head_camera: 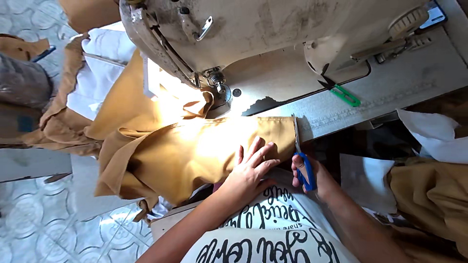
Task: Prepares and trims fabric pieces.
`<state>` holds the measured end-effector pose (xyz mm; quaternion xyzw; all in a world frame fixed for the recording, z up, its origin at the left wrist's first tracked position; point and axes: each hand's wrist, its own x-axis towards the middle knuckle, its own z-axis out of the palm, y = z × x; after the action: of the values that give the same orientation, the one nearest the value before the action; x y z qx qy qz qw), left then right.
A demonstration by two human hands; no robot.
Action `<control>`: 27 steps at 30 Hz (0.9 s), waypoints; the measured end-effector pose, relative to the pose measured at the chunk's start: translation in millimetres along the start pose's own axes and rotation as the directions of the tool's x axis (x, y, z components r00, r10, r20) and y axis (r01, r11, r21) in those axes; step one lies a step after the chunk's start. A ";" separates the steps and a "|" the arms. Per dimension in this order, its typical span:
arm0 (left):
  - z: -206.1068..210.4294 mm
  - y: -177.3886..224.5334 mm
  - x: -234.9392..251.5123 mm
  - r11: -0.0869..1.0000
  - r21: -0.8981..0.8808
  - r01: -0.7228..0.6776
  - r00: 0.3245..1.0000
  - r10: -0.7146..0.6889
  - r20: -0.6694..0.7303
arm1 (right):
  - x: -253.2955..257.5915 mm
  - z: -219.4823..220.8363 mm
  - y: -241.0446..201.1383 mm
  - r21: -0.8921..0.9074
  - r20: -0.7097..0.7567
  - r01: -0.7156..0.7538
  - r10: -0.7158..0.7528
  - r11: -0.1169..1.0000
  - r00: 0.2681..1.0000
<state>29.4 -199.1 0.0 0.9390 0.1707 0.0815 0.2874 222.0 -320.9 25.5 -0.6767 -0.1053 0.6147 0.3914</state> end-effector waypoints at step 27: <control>2.4 -35.1 48.7 0.996 -0.048 -0.080 0.974 0.068 -0.216 | -15.6 -176.5 -87.5 -0.562 -0.747 -0.163 -0.412 0.811 0.522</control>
<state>65.6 -155.1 -19.2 0.9220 0.1634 0.1976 0.2903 409.6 -342.6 83.9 -0.9603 -0.1319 0.1161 0.2167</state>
